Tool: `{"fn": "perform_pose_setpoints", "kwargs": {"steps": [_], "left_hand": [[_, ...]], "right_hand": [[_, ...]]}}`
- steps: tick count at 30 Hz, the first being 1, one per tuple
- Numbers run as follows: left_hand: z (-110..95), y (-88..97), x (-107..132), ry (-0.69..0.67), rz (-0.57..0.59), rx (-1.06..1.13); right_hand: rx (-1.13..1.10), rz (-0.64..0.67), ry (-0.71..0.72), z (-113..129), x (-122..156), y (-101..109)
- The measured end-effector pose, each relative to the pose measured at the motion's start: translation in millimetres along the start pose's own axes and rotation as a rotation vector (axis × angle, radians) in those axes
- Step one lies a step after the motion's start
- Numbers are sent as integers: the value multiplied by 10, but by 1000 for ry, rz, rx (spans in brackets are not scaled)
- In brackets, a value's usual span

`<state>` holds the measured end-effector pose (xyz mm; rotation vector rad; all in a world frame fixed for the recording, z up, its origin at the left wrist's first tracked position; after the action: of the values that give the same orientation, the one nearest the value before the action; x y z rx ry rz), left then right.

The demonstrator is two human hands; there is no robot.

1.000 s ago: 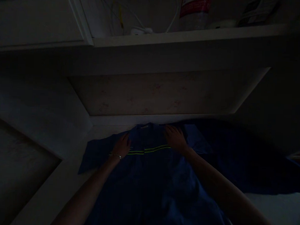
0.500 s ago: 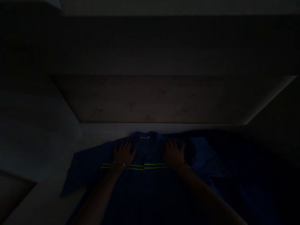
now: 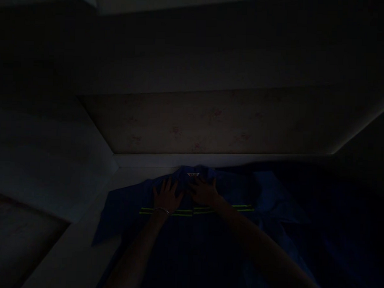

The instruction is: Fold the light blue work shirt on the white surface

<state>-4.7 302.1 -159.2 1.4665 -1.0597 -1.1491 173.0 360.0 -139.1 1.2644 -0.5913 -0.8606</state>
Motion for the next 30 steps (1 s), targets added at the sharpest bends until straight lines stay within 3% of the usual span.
{"fn": "perform_pose_setpoints", "kwargs": {"steps": [4, 10, 13, 16, 18, 20, 23, 25, 27, 30], "left_hand": [[-14, 19, 138, -2, 6, 4], [-64, 59, 346, 15, -11, -14], [-86, 212, 349, 50, -47, -17], [-67, 485, 490, 107, -127, 9], [-9, 657, 793, 93, -143, 26], [82, 756, 1277, 23, -112, 23], [262, 729, 2118, -18, -1, 5], [372, 641, 2539, 26, 69, -9], [440, 561, 2743, 62, 83, -25], [444, 516, 2731, 68, 49, -41]], "right_hand": [[26, -96, -14, 15, -96, 158], [-1, -41, 57, 43, -325, 70], [-12, -67, 35, 79, -348, 63], [-23, -88, 59, 143, -256, 177], [-29, -111, 75, 201, -71, 299], [-32, -149, 113, 260, 255, 409], [-5, -189, 180, 296, 964, 448], [39, -174, 115, 249, 1463, 380], [87, -140, 2, 159, 1876, 294], [151, -136, -79, 40, 2275, 277]]}}
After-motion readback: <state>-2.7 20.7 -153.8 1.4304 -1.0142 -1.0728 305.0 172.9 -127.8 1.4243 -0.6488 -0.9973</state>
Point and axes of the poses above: each hand's wrist, its own x-axis away from the middle knuckle, its own y-axis out of the back of the hand, z = x × y, the point moved 1 cm from there along -x, towards the middle knuckle, and after that the axes turned 7 degrees about -z, right-handed, at the moved point
